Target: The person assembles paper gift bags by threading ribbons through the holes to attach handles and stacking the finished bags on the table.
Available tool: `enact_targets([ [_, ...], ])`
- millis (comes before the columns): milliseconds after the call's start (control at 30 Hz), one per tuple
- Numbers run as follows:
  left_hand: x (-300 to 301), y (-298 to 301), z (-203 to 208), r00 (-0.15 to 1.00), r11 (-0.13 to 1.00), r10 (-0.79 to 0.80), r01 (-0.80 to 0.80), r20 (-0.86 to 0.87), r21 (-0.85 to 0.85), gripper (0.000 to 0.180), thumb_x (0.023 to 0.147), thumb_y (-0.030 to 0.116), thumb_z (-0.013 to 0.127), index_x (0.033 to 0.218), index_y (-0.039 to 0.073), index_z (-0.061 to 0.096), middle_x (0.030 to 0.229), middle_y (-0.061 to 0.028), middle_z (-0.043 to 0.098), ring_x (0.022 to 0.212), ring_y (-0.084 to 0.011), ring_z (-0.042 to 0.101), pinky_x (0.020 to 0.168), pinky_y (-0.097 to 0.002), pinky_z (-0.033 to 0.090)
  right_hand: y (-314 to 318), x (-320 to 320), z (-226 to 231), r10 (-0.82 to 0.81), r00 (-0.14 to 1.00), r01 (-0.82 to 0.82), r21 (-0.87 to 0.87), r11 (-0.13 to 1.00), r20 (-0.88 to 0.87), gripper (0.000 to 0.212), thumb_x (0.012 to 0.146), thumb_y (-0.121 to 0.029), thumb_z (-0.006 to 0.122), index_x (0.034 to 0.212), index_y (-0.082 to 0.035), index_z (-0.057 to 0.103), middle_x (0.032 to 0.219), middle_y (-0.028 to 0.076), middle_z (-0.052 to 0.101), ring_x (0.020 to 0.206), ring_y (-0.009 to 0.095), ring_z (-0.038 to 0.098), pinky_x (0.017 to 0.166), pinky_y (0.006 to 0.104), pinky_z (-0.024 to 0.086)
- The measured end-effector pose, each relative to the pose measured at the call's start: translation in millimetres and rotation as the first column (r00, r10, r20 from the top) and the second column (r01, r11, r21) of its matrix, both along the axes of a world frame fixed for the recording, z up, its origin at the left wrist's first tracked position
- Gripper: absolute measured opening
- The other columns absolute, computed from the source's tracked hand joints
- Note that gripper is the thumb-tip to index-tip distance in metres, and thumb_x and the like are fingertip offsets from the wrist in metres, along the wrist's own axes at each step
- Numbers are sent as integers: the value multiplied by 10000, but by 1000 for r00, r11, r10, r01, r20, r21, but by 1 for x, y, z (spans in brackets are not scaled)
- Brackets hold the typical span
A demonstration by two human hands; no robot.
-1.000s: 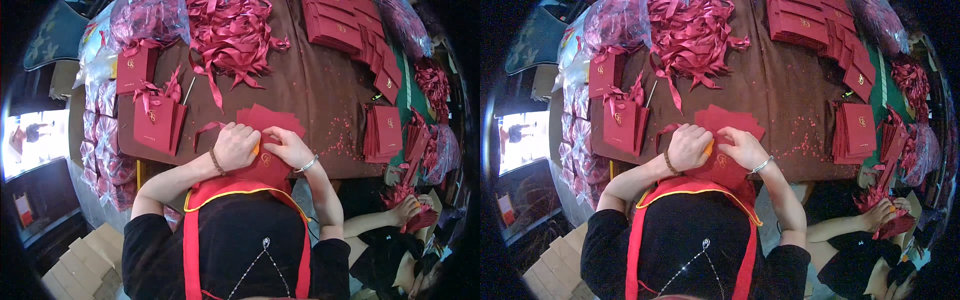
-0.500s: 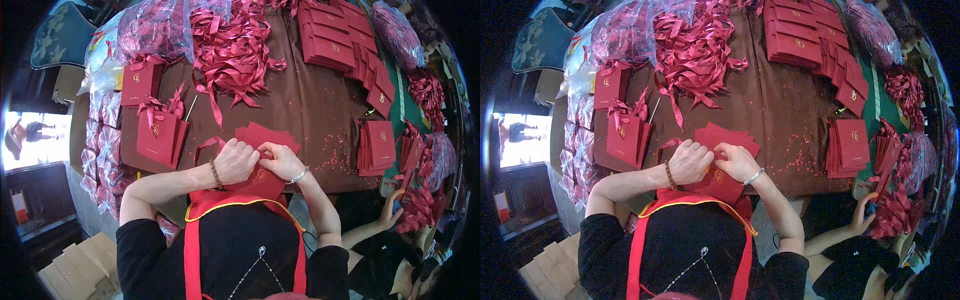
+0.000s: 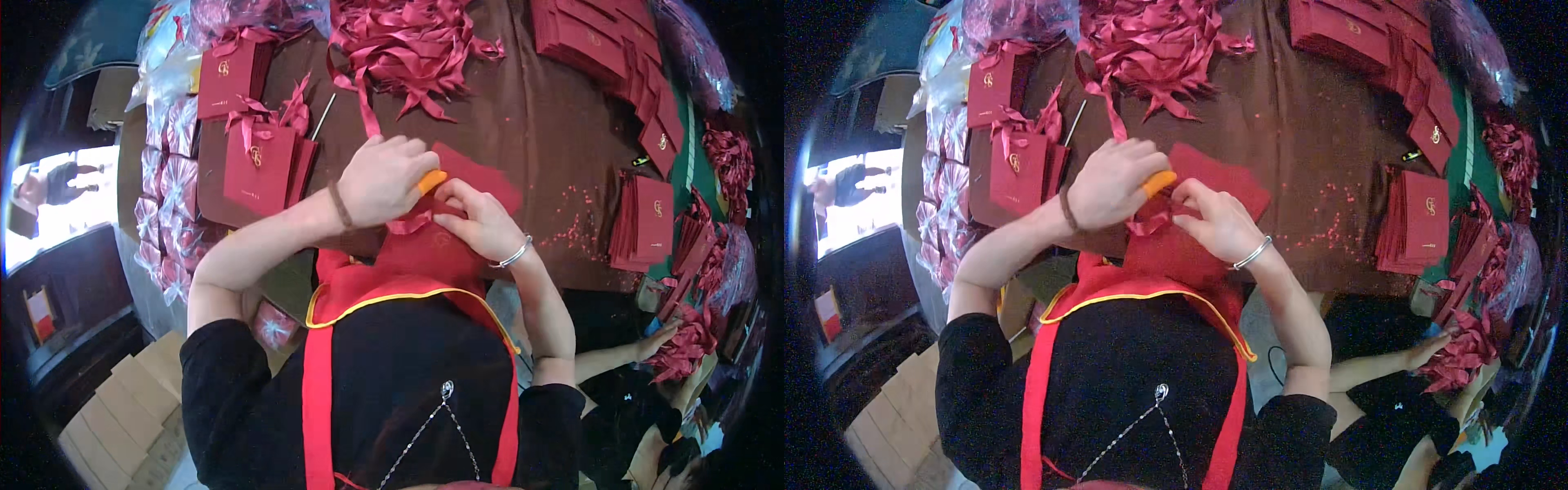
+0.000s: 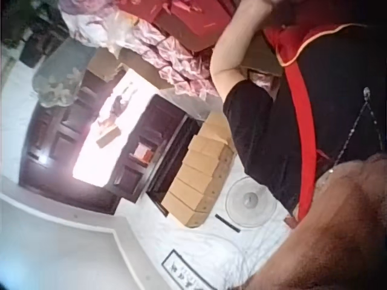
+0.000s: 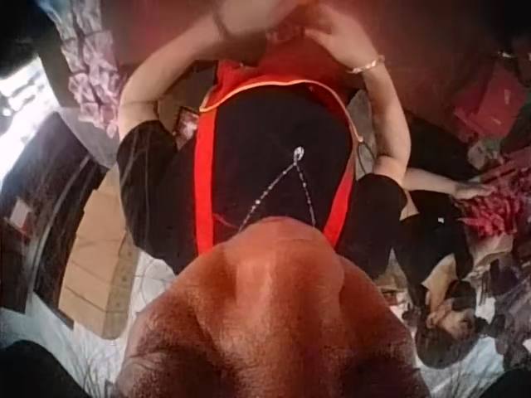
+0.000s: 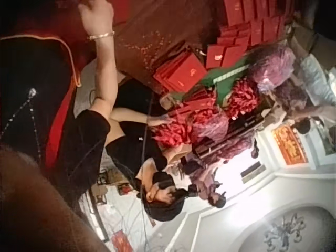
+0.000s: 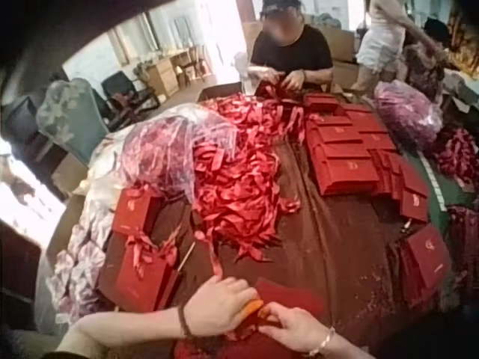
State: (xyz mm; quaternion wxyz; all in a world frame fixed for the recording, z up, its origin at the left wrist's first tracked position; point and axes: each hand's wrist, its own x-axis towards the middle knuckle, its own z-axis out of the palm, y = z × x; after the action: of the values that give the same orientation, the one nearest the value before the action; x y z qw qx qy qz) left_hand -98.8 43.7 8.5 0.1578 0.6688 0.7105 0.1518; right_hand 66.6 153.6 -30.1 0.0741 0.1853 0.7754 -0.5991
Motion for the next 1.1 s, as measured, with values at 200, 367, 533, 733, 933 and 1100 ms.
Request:
enact_targets([
  [200,-20,15,-13,950,900,-166,256,266,-353,179,837,200,548,906,64,642,1072,-79,560,1047,-273,491,876,-383,389,-14,6,13,-40,997,58,323,945,-60,261,768,-157,670,960,-32,545,836,156,648,792,315,636,671,364,499],
  [367,-31,27,-30,689,807,-172,508,704,-300,241,839,176,536,896,-38,633,1036,-175,610,975,-284,570,862,-353,425,-19,14,27,-43,989,95,391,915,-140,205,749,-179,667,907,-83,577,762,116,646,699,297,622,605,395,462],
  [533,-32,33,-19,715,672,-11,523,699,-524,256,835,163,524,952,-37,632,953,-120,632,889,-177,574,778,-320,445,-29,16,27,-58,963,161,388,907,-264,197,745,-135,685,897,-66,580,761,96,645,715,264,626,629,352,471],
  [733,-34,48,-9,660,415,96,654,745,-633,259,862,200,557,1033,26,643,823,58,597,722,-47,510,611,-229,439,-29,13,25,28,963,100,456,885,-266,208,740,-138,690,900,-69,577,746,84,632,688,259,613,618,353,467],
  [933,-30,44,-32,618,458,93,670,781,-584,174,810,152,612,916,17,647,846,6,601,790,-95,539,692,-269,443,-29,14,25,14,975,89,449,889,-221,209,734,-175,710,871,-55,608,733,113,622,670,276,610,591,363,466],
  [1100,-22,31,-51,659,873,-104,420,745,-249,152,720,165,628,795,44,683,692,-63,624,648,-140,560,600,-308,436,-23,17,15,-64,985,121,381,917,-160,233,734,-192,716,890,-39,635,749,133,624,650,273,611,589,357,466],
])
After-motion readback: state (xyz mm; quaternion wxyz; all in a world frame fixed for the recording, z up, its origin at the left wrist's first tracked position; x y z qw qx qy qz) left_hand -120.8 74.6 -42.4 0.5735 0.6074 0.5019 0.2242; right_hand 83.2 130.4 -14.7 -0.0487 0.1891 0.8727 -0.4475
